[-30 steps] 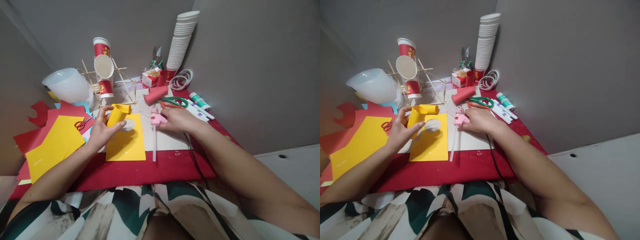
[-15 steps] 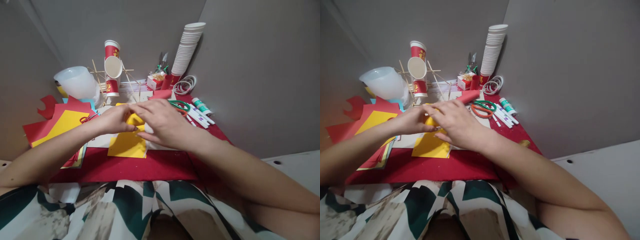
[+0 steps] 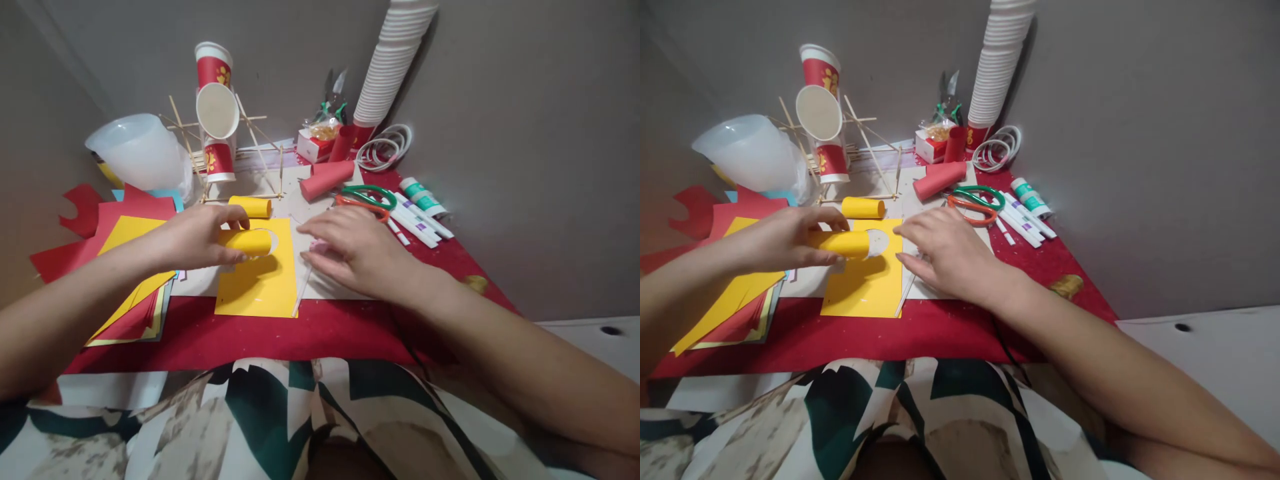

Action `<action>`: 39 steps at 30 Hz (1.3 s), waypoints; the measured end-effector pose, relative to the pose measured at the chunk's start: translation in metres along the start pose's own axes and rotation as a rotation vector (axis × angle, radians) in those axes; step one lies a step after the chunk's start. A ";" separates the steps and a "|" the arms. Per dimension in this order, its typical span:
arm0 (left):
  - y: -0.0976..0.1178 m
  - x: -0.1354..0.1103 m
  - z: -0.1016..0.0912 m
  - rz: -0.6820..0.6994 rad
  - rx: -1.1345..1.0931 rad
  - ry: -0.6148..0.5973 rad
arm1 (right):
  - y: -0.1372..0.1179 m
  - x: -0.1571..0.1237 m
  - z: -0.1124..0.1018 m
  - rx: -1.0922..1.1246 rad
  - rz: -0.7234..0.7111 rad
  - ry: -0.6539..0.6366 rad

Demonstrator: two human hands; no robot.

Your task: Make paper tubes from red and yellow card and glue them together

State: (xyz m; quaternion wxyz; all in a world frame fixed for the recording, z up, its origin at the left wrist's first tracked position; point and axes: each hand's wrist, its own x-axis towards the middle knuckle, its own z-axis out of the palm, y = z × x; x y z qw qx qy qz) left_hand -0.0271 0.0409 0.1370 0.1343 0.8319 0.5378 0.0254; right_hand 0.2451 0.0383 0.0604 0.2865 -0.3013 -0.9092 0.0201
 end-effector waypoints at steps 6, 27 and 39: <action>-0.001 0.001 0.003 0.072 0.023 -0.006 | -0.026 -0.022 0.024 0.113 -0.066 -0.392; 0.029 0.049 0.013 0.334 0.320 -0.106 | -0.035 -0.041 0.053 0.045 -0.127 -0.231; 0.048 0.061 0.019 0.368 0.459 -0.162 | -0.033 -0.037 0.048 0.083 -0.105 -0.310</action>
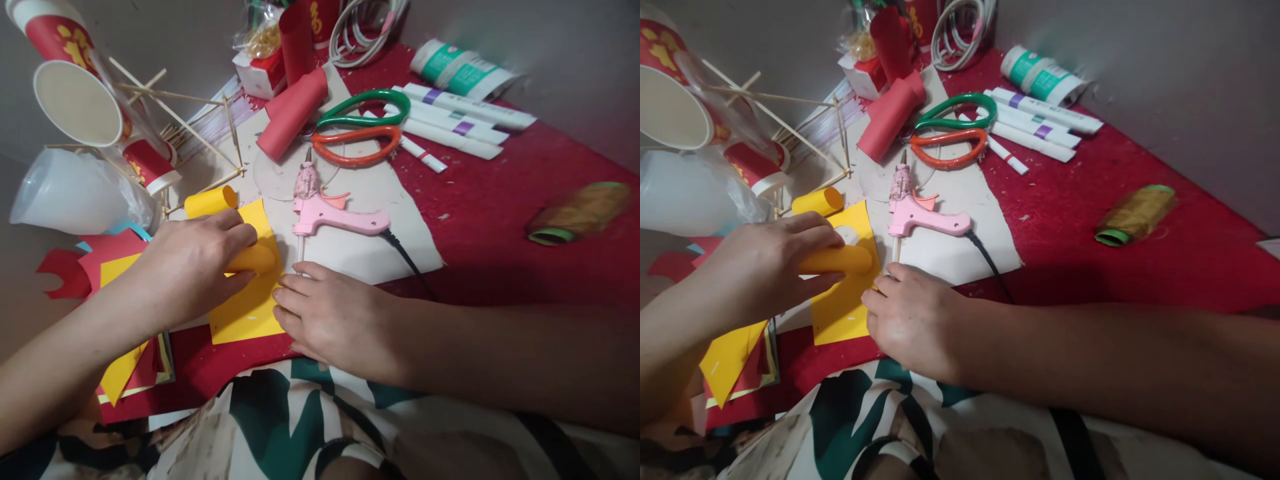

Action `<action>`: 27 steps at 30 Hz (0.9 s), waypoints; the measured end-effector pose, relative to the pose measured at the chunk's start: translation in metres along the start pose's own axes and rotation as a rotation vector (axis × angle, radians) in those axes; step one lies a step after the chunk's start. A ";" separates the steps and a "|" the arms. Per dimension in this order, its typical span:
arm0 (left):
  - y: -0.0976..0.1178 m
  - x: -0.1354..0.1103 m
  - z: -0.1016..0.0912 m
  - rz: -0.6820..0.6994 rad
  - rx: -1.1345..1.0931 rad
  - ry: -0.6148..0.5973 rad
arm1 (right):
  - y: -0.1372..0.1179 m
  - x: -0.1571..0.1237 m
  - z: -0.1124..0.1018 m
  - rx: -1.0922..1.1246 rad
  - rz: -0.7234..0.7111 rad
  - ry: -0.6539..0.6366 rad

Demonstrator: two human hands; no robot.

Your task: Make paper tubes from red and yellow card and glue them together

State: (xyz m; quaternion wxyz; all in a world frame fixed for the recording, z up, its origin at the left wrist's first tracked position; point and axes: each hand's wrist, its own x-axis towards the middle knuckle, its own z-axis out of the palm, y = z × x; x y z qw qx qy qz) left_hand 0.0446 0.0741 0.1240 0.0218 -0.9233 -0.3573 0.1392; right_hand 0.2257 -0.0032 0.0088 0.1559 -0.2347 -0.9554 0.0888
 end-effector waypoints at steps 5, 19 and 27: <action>0.003 0.005 -0.002 0.037 0.006 -0.028 | 0.000 0.001 0.000 0.004 0.009 -0.009; 0.018 0.024 -0.014 0.112 0.199 -0.247 | 0.000 0.000 0.000 0.032 0.019 0.000; 0.016 0.029 -0.012 0.124 0.156 -0.261 | -0.001 0.000 0.000 0.018 0.017 -0.007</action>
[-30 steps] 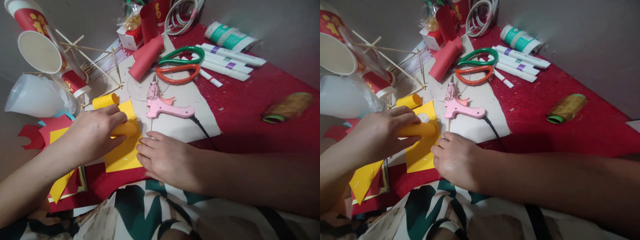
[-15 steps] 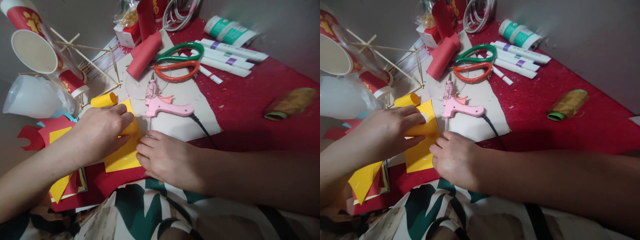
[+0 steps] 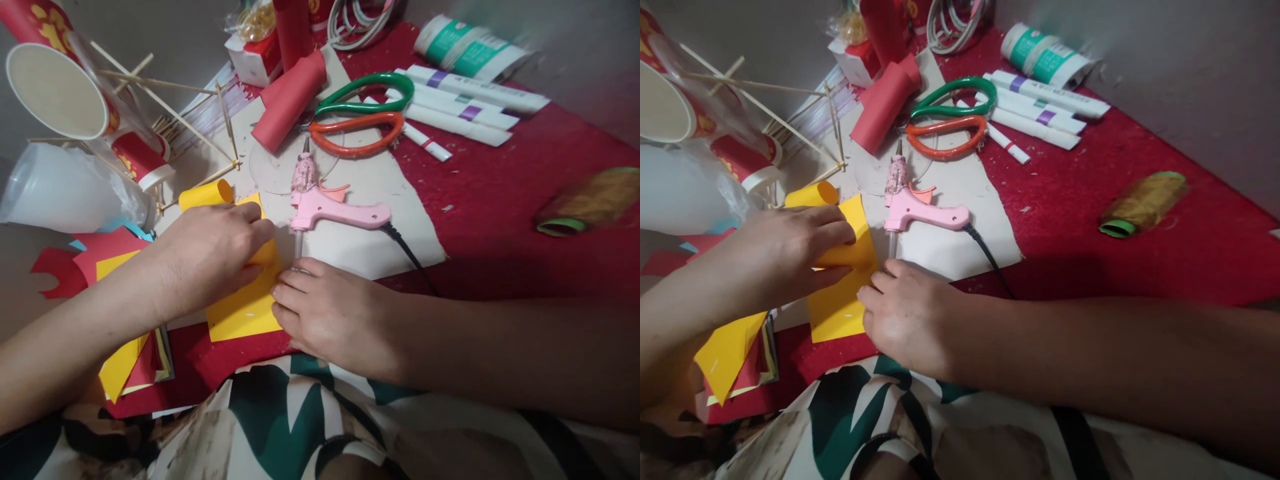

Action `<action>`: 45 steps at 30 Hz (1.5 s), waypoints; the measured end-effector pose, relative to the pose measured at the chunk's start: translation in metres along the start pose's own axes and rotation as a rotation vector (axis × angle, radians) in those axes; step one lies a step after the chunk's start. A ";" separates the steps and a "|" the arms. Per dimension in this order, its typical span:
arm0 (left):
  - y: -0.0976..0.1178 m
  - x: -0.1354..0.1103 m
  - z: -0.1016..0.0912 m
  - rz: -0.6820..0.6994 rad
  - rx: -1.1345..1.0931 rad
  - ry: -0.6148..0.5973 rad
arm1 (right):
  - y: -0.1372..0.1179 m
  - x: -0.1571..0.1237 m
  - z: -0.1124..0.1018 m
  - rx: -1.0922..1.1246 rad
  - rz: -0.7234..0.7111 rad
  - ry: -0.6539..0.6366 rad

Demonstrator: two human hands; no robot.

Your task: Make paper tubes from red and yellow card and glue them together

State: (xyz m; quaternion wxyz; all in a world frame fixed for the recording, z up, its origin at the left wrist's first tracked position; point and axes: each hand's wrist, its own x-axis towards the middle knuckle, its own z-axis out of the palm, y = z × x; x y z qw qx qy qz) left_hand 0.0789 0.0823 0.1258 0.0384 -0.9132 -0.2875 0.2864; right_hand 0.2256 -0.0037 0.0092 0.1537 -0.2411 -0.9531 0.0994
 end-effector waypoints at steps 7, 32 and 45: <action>0.003 -0.006 0.006 -0.021 -0.008 0.060 | 0.001 -0.003 0.004 -0.042 -0.030 0.047; 0.019 -0.076 0.117 -0.406 -0.903 0.539 | 0.008 0.036 -0.088 -0.049 -0.045 0.401; 0.035 -0.037 0.169 -0.188 -0.340 0.799 | 0.031 0.060 -0.049 -0.203 -0.088 0.074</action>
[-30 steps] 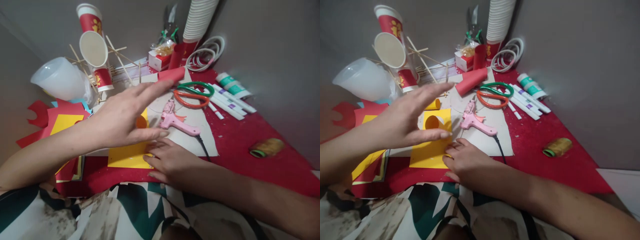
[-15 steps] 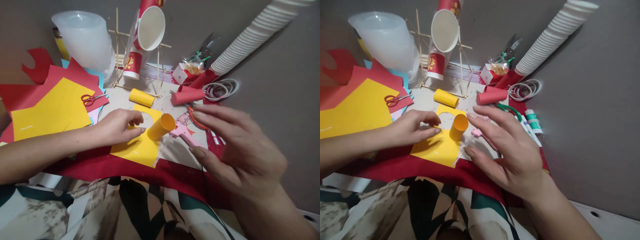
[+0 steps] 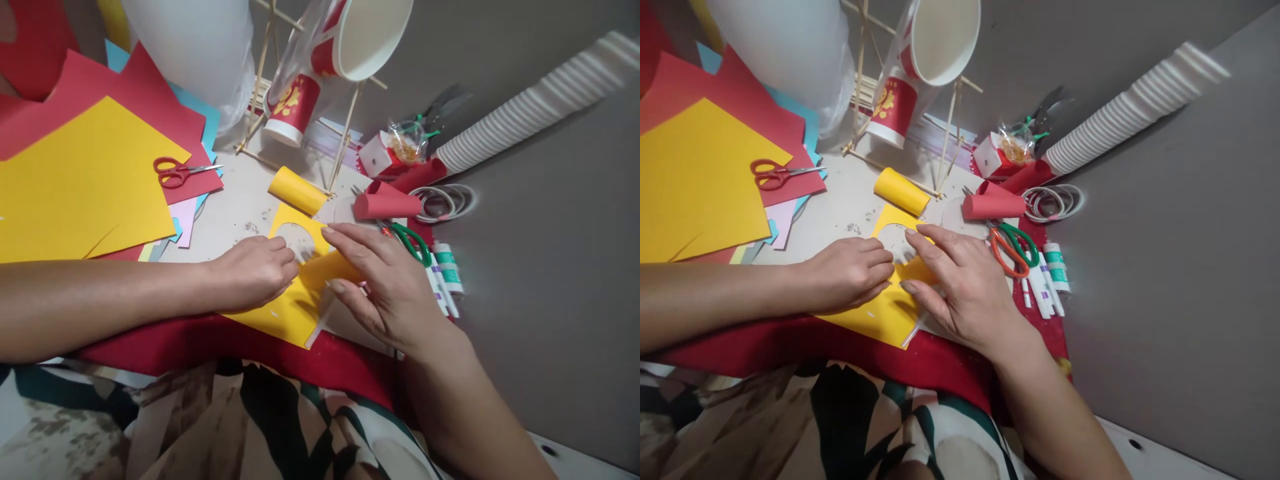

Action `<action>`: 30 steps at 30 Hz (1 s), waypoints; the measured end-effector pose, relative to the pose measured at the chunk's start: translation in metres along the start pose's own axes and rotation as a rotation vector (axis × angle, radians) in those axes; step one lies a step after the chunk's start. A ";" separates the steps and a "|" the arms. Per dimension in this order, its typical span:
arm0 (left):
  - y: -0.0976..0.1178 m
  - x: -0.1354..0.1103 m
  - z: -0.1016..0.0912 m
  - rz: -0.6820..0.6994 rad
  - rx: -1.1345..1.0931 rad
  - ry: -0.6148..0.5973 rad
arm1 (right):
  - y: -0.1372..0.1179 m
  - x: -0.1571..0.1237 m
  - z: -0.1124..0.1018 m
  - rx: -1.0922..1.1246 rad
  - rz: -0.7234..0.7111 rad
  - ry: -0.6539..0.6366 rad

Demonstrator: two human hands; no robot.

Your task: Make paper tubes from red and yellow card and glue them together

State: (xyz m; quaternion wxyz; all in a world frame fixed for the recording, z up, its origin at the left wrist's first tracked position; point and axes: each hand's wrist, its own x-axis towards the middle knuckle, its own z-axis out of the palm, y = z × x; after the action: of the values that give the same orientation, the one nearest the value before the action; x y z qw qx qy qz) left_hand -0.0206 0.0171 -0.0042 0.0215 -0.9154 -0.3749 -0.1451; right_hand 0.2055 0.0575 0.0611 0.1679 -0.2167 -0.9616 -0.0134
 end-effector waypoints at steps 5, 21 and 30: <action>0.000 0.001 -0.001 0.012 0.000 -0.005 | -0.002 0.000 0.002 -0.037 0.010 -0.005; -0.003 0.001 -0.001 0.031 0.044 0.053 | -0.006 -0.001 -0.003 -0.024 0.045 -0.041; -0.006 -0.001 -0.001 0.027 0.027 0.011 | -0.005 -0.012 -0.028 -0.003 0.109 0.168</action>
State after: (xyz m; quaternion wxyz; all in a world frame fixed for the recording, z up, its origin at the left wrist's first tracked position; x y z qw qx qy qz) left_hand -0.0262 0.0205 -0.0036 0.0380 -0.9191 -0.3645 -0.1447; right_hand 0.2222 0.0454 0.0842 0.2480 -0.2670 -0.9309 -0.0239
